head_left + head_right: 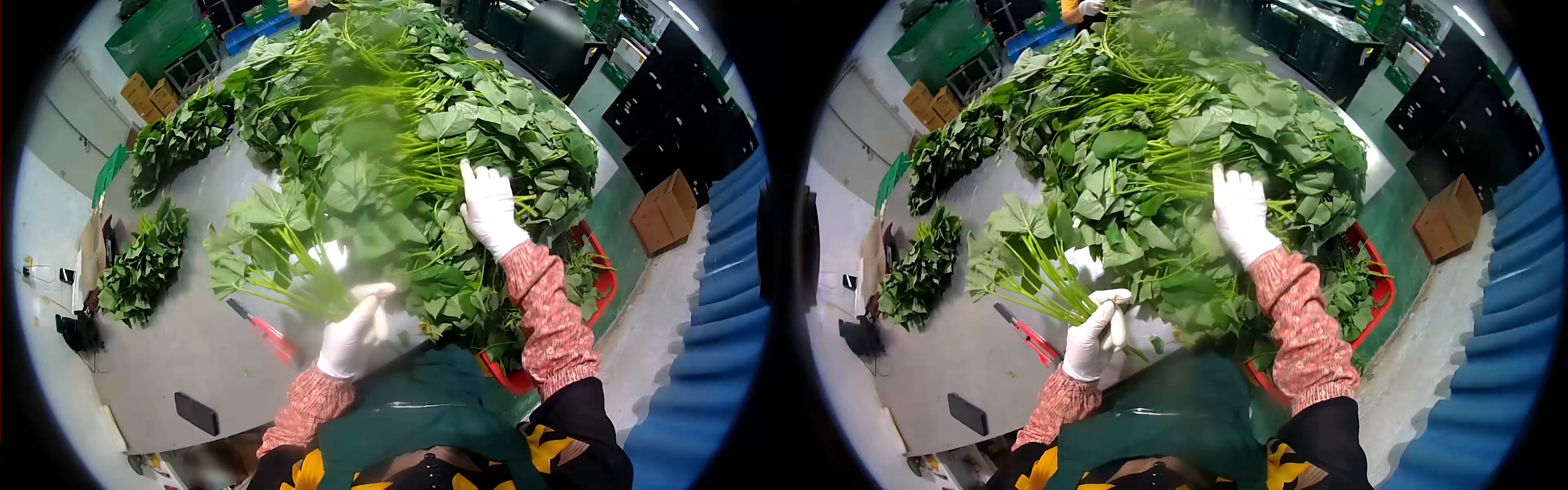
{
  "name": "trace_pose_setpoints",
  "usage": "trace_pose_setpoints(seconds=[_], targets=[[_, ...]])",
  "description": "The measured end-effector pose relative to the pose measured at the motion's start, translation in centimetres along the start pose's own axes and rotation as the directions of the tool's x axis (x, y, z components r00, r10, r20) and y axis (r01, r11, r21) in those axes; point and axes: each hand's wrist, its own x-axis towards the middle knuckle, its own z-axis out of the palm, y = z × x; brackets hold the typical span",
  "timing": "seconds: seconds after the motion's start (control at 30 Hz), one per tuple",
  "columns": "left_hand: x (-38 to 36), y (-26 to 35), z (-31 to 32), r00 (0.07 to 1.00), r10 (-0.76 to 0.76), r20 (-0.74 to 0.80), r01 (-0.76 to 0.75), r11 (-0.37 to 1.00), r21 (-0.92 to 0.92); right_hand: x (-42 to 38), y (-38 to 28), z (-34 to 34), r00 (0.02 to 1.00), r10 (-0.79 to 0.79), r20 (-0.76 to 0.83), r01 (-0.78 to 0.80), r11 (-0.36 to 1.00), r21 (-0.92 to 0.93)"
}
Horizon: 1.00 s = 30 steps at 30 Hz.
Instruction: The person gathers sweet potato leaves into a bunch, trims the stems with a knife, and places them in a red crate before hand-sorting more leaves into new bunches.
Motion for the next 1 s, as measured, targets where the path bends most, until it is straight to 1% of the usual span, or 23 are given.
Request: trace_pose_setpoints(seconds=[0.03, 0.07, 0.1, 0.17, 0.23, 0.27, 0.3, 0.33, 0.37, 0.4, 0.43, 0.47, 0.5, 0.57, 0.6, 0.63, 0.67, 0.7, 0.77, 0.83, 0.9, 0.97, 1.0], targets=[[0.0, 0.0, -0.2, 1.0, -0.001, -0.007, 0.001, 1.0, -0.001, -0.4, -0.3, 0.2, 0.999, 0.016, -0.029, -0.016, 1.0, -0.011], [0.0, 0.0, -0.4, 1.0, -0.004, -0.013, 0.004, 1.0, -0.002, -1.0, -0.4, -0.1, 0.998, -0.033, -0.045, 0.032, 0.999, -0.015], [-0.1, -0.1, -0.4, 1.0, -0.007, -0.018, 0.007, 1.0, -0.003, -1.6, -0.5, 0.9, 0.992, -0.079, -0.103, 0.078, 0.997, -0.02], [-0.1, -0.3, -0.5, 1.0, 0.001, -0.019, -0.002, 1.0, -0.006, -2.7, -1.3, -1.0, 0.994, -0.103, -0.044, 0.106, 0.99, 0.088], [-0.1, 0.0, -0.8, 1.0, -0.006, 0.008, 0.006, 1.0, -0.003, -3.1, -2.0, -1.7, 0.986, -0.164, -0.042, 0.164, 0.986, -0.004], [-0.3, 0.3, -0.4, 0.995, -0.055, -0.08, 0.056, 0.998, 0.002, -3.3, -2.3, -2.4, 0.986, -0.164, 0.008, 0.164, 0.986, 0.028], [-0.2, 0.3, -0.4, 0.996, -0.049, -0.075, 0.049, 0.999, -0.005, -3.6, -2.8, -3.1, 0.984, -0.166, 0.058, 0.163, 0.985, 0.062], [-0.2, 0.4, -0.6, 0.996, -0.044, -0.072, 0.043, 0.999, -0.013, -4.2, -3.2, -3.0, 0.98, -0.201, 0.006, 0.2, 0.978, 0.063], [-0.2, 0.3, -0.8, 0.997, -0.037, -0.071, 0.036, 0.999, -0.023, -4.9, -3.9, -3.1, 0.975, -0.198, 0.097, 0.184, 0.973, 0.135], [0.1, -0.1, -1.7, 1.0, -0.018, -0.026, 0.017, 1.0, -0.018, -5.8, -4.5, -3.0, 0.975, -0.208, 0.074, 0.197, 0.97, 0.142], [0.1, 0.0, -2.0, 0.999, -0.03, -0.035, 0.03, 0.999, -0.018, -6.2, -5.0, -3.3, 0.974, -0.22, 0.046, 0.211, 0.967, 0.145], [0.1, 0.0, -2.2, 0.998, -0.041, -0.045, 0.041, 0.999, -0.019, -6.2, -4.8, -4.1, 0.974, -0.195, 0.112, 0.166, 0.96, 0.227], [0.2, 0.1, -2.4, 0.997, -0.054, -0.057, 0.053, 0.998, -0.023, -5.5, -4.4, -5.9, 0.964, -0.232, 0.131, 0.194, 0.948, 0.252], [0.2, 0.2, -2.7, 0.996, -0.059, -0.061, 0.057, 0.998, -0.039, -3.7, -2.5, -8.1, 0.952, -0.25, 0.176, 0.175, 0.917, 0.357], [0.2, 0.3, -2.8, 0.996, -0.065, -0.058, 0.063, 0.997, -0.044, -2.2, -2.4, -9.9, 0.963, -0.158, 0.22, 0.08, 0.942, 0.327], [0.3, 0.4, -2.9, 0.996, -0.072, -0.051, 0.069, 0.996, -0.05, -1.0, -1.6, -9.5, 0.992, -0.116, -0.054, 0.128, 0.885, 0.448], [0.3, 0.3, -2.8, 0.994, -0.081, -0.076, 0.077, 0.996, -0.048, 0.6, -1.5, -9.7, 0.985, -0.103, -0.141, 0.152, 0.903, 0.402], [0.6, 0.1, -2.9, 0.996, -0.071, -0.052, 0.067, 0.995, -0.067, 2.4, -1.5, -9.8, 0.969, -0.094, -0.23, 0.172, 0.92, 0.352], [0.8, 0.1, -2.9, 0.993, -0.09, -0.071, 0.088, 0.995, -0.041, 6.3, -1.6, -9.0, 0.948, -0.174, -0.268, 0.242, 0.939, 0.244], [1.4, -0.3, -3.9, 0.996, -0.09, -0.001, 0.09, 0.992, -0.091, 10.3, -2.5, -7.3, 0.982, -0.167, -0.085, 0.18, 0.967, 0.183], [1.5, 0.3, -3.9, 0.995, -0.084, -0.053, 0.08, 0.993, -0.084, 14.7, -3.1, -4.1, 0.958, -0.237, -0.16, 0.255, 0.961, 0.107], [1.9, 1.1, -4.6, 0.992, -0.105, -0.062, 0.102, 0.993, -0.057, 19.2, -3.4, 0.5, 0.941, -0.295, -0.165, 0.295, 0.955, -0.028], [2.1, 1.1, -5.2, 0.99, -0.114, -0.079, 0.11, 0.992, -0.061, 21.1, -3.9, 1.8, 0.97, -0.241, -0.019, 0.239, 0.968, -0.077]])
